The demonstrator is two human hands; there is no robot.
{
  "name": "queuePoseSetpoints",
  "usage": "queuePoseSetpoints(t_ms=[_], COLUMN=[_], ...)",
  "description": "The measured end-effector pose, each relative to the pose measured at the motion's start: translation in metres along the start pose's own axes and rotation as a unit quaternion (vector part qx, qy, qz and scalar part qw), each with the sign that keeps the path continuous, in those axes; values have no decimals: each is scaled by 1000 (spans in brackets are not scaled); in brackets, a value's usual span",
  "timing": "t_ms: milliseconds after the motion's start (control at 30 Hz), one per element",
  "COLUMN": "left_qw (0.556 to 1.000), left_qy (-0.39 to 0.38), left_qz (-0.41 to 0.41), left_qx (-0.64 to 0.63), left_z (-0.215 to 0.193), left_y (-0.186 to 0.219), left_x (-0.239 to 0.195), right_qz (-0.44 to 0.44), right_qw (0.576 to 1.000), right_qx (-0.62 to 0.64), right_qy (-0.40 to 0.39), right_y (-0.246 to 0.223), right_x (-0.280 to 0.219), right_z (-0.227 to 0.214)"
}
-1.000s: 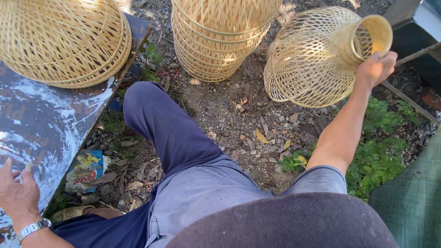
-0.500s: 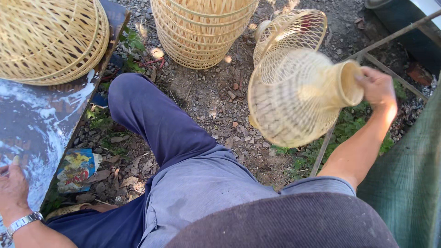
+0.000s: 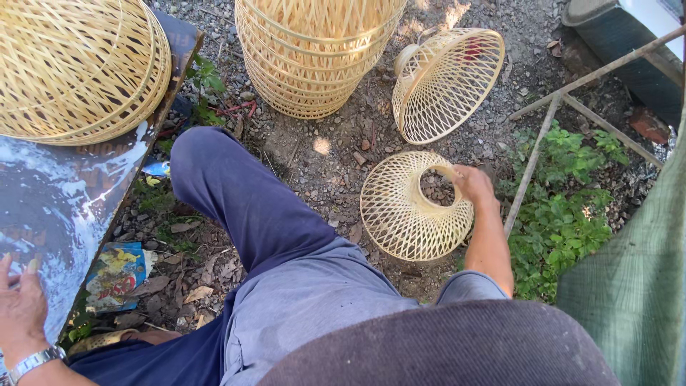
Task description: The person assembles and stacks woven bamboo baskets by hand, placing one basket inside another and moving stacks of baskets to different positions on the ground.
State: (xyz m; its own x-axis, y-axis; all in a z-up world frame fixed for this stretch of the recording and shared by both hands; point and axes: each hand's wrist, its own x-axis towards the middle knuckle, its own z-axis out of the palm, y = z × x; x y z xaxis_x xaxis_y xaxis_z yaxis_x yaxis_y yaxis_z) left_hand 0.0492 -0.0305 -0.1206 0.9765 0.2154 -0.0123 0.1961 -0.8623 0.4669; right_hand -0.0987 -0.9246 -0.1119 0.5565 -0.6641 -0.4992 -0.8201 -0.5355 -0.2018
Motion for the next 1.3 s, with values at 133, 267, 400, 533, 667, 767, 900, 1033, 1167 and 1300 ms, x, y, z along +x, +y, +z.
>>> queuePoseSetpoints(t_ms=[133,267,400,533,667,767,900,1033,1167,1300], left_qw=[999,991,994,996,994,990,990,991,983,984], left_qy=[-4,-4,32,53,91,104,102,96,89,63], left_qz=[-45,-98,-65,-13,67,89,90,87,122,127], left_qx=[21,-93,-87,-75,-7,37,36,46,108,107], left_z=[-5,-7,-6,-9,-11,-11,-13,-16,-16,-14], left_y=[1,9,16,19,19,21,24,33,47,56], left_x=[-13,-18,-27,-33,-43,-45,-47,-44,-36,-30], right_qz=[-26,-42,-174,-201,-103,-57,-121,-228,-196,-74], right_qw=[995,977,974,945,907,909,806,590,481,546], right_qx=[-90,-209,-125,178,374,363,549,774,855,829], right_qy=[-44,-26,69,189,164,196,187,32,-16,94], right_y=[-5,-36,-99,-176,-215,-228,-225,-175,-104,-52], right_x=[10,40,74,100,114,120,131,141,134,109], right_z=[0,-6,9,36,46,40,17,-23,-46,-31])
